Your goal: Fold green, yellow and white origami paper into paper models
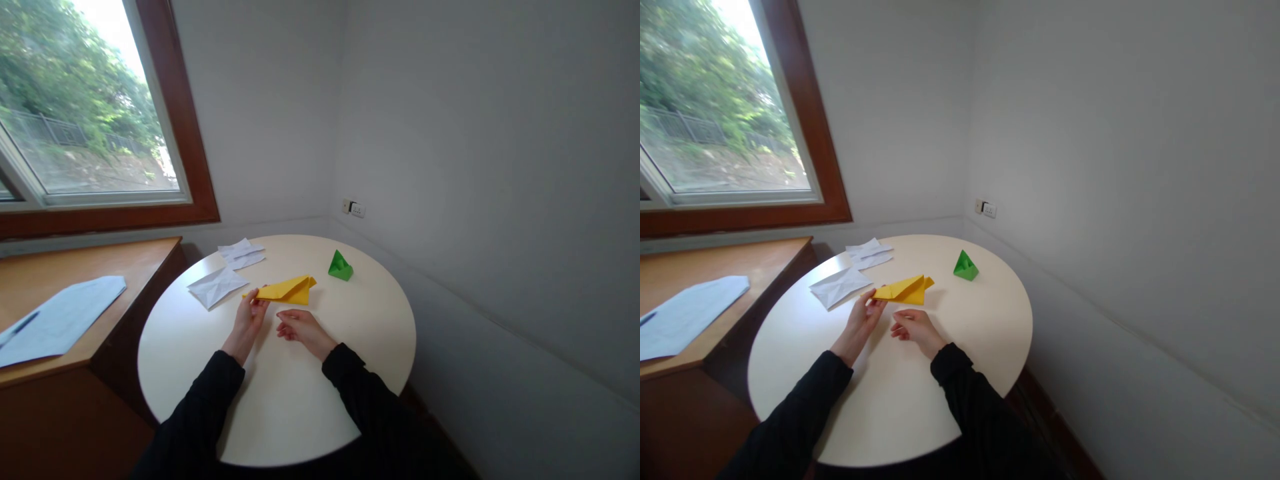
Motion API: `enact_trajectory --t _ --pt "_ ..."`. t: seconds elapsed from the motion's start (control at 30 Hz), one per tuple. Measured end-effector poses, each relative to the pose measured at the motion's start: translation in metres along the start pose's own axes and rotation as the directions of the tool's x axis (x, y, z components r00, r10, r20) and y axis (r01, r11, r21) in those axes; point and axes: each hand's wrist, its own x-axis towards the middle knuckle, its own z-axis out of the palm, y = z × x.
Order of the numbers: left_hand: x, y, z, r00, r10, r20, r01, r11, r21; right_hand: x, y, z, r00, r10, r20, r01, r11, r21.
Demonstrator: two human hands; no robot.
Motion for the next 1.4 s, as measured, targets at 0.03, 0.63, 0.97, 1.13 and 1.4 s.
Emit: enact_trajectory --t 0.03,0.63,0.97,1.13,1.4 --pt "-0.001 -0.003 0.001 1.000 -0.010 0.005 0.010 1.000 0.000 0.005 0.003 0.006 0.998 -0.031 -0.047 0.033 0.999 0.025" --pt "-0.029 -0.009 0.025 0.945 -0.177 0.275 0.150 0.982 0.116 0.021 -0.003 -0.008 0.934 -0.295 -0.203 0.276 0.954 -0.117" --pt "-0.036 -0.007 0.031 0.876 -0.334 0.348 0.300 0.942 0.150 0.019 -0.014 -0.037 0.932 -0.359 -0.057 0.341 0.917 -0.205" --pt "-0.039 -0.011 0.030 0.819 -0.431 0.380 0.348 0.898 0.269 0.024 -0.007 -0.050 0.922 -0.386 0.009 0.383 0.910 -0.161" --pt "-0.038 -0.014 0.028 0.788 -0.429 0.442 0.305 0.895 0.325 0.029 0.000 -0.045 0.898 -0.433 0.074 0.436 0.856 -0.278"
